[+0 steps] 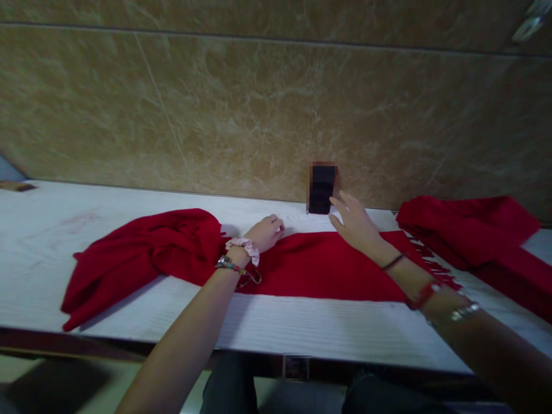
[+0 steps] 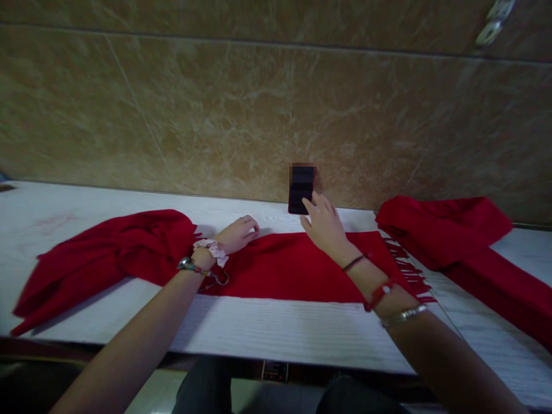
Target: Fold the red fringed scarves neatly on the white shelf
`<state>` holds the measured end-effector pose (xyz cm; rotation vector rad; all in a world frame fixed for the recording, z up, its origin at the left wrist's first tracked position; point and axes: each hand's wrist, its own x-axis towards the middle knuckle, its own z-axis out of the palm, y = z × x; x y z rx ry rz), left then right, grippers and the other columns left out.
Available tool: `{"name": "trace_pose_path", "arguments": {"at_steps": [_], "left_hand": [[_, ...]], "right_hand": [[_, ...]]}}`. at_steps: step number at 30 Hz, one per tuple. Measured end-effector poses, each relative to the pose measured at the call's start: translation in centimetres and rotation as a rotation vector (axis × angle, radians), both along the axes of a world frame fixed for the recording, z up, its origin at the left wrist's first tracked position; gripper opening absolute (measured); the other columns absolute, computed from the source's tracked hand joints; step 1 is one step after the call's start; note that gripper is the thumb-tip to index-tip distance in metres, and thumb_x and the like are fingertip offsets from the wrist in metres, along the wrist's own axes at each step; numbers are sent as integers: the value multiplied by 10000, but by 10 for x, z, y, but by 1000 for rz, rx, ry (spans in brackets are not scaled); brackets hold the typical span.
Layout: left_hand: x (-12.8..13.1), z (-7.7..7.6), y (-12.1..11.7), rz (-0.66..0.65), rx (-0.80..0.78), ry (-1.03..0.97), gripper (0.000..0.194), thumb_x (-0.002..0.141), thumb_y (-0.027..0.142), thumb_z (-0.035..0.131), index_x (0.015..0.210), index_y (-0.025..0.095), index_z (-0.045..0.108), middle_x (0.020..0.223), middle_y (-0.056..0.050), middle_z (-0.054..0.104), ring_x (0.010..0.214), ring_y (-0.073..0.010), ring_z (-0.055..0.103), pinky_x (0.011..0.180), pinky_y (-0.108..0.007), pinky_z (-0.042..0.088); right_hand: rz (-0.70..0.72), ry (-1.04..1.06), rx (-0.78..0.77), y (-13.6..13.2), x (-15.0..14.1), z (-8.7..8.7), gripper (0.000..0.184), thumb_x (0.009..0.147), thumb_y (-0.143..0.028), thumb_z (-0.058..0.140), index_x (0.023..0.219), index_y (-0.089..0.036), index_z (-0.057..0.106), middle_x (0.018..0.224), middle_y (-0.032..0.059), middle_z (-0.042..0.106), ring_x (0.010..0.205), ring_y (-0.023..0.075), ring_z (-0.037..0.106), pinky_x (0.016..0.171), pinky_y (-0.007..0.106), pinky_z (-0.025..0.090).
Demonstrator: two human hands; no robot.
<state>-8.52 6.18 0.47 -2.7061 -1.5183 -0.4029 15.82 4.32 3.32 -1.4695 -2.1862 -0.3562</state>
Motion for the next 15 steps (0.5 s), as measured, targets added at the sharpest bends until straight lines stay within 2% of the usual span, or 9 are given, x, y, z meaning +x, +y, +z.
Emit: {"name": "trace_pose_path", "arguments": {"at_steps": [3, 6, 10, 15], "left_hand": [[-1, 0, -2, 67, 110, -43, 217, 863, 203, 433, 1026, 142, 564, 1066, -110, 531, 968, -204, 521, 855, -346, 437], [-2, 1, -4, 162, 183, -47, 280, 862, 246, 464, 1125, 172, 526, 1197, -124, 475, 1094, -248, 460, 884, -387, 424], [-2, 2, -7, 237, 206, -48, 344, 864, 276, 468, 1195, 185, 484, 1270, -134, 428, 1176, -269, 390, 912, -412, 401], [-2, 0, -6, 227, 184, -30, 366, 870, 285, 453, 1221, 179, 471, 1273, -131, 432, 1165, -265, 400, 908, -401, 401]], "right_hand": [[-90, -128, 29, 41, 13, -1, 490, 864, -321, 418, 1338, -202, 379, 1470, 119, 187, 1323, 357, 131, 975, 575, 257], [-152, -189, 29, 63, 20, -22, 459, 880, -342, 386, 1327, -238, 394, 1478, 99, 171, 1319, 373, 122, 943, 600, 274], [-211, -195, 30, 68, 22, -47, 435, 892, -351, 350, 1308, -244, 420, 1472, 92, 197, 1315, 360, 148, 927, 586, 303], [-166, -222, 49, 68, 20, -44, 465, 895, -338, 338, 1351, -250, 349, 1476, 92, 185, 1318, 344, 153, 936, 571, 301]]}}
